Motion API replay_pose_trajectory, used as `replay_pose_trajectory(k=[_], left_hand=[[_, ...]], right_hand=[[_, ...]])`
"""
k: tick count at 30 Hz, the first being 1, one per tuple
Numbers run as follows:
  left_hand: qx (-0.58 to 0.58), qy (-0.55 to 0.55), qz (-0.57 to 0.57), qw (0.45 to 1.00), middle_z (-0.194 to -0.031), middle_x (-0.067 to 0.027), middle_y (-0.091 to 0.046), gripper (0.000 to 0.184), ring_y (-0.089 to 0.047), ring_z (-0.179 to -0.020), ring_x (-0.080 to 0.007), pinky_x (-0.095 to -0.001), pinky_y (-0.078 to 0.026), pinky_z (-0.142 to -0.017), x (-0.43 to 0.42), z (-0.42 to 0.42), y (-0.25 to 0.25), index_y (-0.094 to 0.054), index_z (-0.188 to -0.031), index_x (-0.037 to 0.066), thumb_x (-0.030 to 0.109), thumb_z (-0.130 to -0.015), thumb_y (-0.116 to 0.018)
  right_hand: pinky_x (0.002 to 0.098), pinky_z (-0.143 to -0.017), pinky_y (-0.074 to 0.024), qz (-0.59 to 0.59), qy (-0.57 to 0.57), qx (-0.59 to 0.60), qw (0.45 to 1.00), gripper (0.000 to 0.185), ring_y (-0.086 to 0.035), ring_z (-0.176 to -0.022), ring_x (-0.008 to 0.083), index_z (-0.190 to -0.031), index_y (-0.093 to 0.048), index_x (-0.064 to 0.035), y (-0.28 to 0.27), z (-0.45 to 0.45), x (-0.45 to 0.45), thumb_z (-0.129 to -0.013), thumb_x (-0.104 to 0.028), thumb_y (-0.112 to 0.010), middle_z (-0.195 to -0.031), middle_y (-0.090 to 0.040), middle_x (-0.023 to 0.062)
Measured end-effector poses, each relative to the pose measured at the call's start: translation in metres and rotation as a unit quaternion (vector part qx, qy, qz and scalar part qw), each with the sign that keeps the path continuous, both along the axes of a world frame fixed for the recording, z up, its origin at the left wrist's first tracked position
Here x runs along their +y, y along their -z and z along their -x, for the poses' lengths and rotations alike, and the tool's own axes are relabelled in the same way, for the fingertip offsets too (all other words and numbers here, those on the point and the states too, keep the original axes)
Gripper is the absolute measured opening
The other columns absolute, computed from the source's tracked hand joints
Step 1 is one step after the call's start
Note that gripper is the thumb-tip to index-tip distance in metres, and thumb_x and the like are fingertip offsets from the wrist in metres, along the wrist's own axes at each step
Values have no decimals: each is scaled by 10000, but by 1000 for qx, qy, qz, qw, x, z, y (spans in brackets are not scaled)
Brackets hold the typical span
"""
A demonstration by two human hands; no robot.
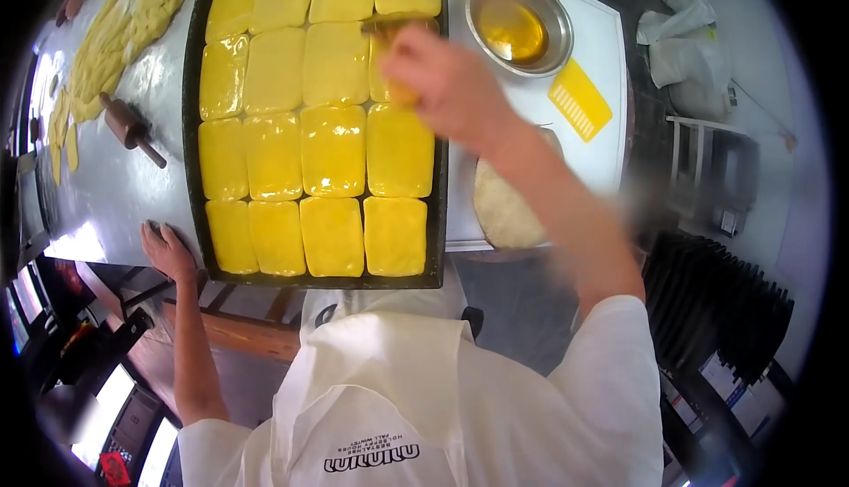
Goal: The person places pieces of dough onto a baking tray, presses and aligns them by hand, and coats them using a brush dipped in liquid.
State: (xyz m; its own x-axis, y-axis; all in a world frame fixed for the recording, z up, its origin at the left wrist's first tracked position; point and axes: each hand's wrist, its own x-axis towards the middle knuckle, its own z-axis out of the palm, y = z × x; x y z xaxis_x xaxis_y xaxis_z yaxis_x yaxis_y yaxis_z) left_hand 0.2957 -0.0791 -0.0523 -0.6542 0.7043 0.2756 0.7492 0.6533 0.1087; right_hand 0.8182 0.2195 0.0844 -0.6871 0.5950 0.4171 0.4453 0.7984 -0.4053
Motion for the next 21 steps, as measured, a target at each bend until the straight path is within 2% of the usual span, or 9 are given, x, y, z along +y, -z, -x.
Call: replay_pose_trajectory(k=[2, 5, 8, 10, 12, 13, 14, 20, 21], left_hand=[[-5, 9, -14, 1000, -1524, -223, -523, 534, -469, -1416, -394, -455, -338, -1204, 2, -2, -1, -545, -1455, -22, 326, -1051, -519], [7, 5, -5, 1000, -1523, -230, -523, 540, -473, -1412, -400, -456, -338, -1203, 3, -2, -2, -544, -1453, -31, 327, -1049, -519], [16, 4, 11, 1000, -1523, -236, -524, 552, -474, -1410, -408, -458, -337, -1203, 4, 0, -2, -538, -1457, -42, 333, -1053, -511], [5, 6, -1, 1000, -1524, -239, -523, 564, -474, -1408, -414, -460, -335, -1203, 3, 1, 0, -533, -1460, -47, 346, -1058, -500], [58, 44, 32, 997, -1524, -241, -522, 562, -472, -1408, -417, -463, -335, -1203, -6, 13, 9, -534, -1459, -48, 345, -1059, -497], [-26, -7, 11, 1000, -1567, -256, -477, 565, -420, -1457, -430, -496, -303, -1228, 2, 1, -2, -520, -1482, -42, 317, -1045, -519], [-21, -2, 6, 1000, -1562, -264, -479, 591, -422, -1453, -439, -503, -297, -1229, 0, 7, 2, -519, -1478, -52, 338, -1033, -509], [-14, 7, 8, 1000, -1566, -266, -472, 592, -398, -1475, -430, -498, -285, -1238, -3, 16, 6, -506, -1486, -54, 333, -1039, -483], [-15, -2, 19, 1000, -1567, -265, -471, 587, -396, -1478, -427, -497, -283, -1240, -2, 14, 5, -506, -1487, -52, 329, -1041, -480]], right_hand=[[409, -685, -532, 20, 2, -43, 999, 345, -659, -857, 314, -1061, -636, -69, 16, -2, -38, -737, -37, -752, -1035, -595, 92], [372, -690, -532, 113, -7, -65, 991, 304, -656, -836, 317, -1064, -670, -55, -22, -6, -78, -779, -35, -773, -1007, -629, 102], [310, -704, -532, 135, 17, 106, 985, 258, -682, -846, 254, -1090, -718, -63, -46, -20, -63, -843, -70, -793, -998, -684, 95], [267, -721, -533, 229, 164, 244, 928, 213, -693, -817, 191, -1114, -742, -37, -52, -38, -44, -928, -136, -776, -964, -729, 79], [263, -733, -546, 270, 346, 317, 841, 227, -701, -787, 159, -1125, -729, 4, -51, -60, -7, -961, -151, -745, -938, -732, 67], [263, -732, -552, 251, 355, 374, 819, 238, -706, -754, 161, -1123, -717, 20, -37, -77, 15, -967, -159, -737, -920, -735, 72], [262, -731, -557, 233, 360, 429, 795, 252, -712, -721, 163, -1122, -705, 36, -16, -96, 37, -973, -167, -729, -903, -737, 77], [259, -739, -603, 278, 498, 374, 731, 262, -745, -725, 161, -1126, -681, 26, 70, -150, 83, -988, -195, -707, -904, -731, 128], [243, -716, -611, 286, 506, 344, 737, 263, -747, -715, 161, -1137, -674, 28, 75, -155, 83, -998, -195, -692, -919, -725, 145]])
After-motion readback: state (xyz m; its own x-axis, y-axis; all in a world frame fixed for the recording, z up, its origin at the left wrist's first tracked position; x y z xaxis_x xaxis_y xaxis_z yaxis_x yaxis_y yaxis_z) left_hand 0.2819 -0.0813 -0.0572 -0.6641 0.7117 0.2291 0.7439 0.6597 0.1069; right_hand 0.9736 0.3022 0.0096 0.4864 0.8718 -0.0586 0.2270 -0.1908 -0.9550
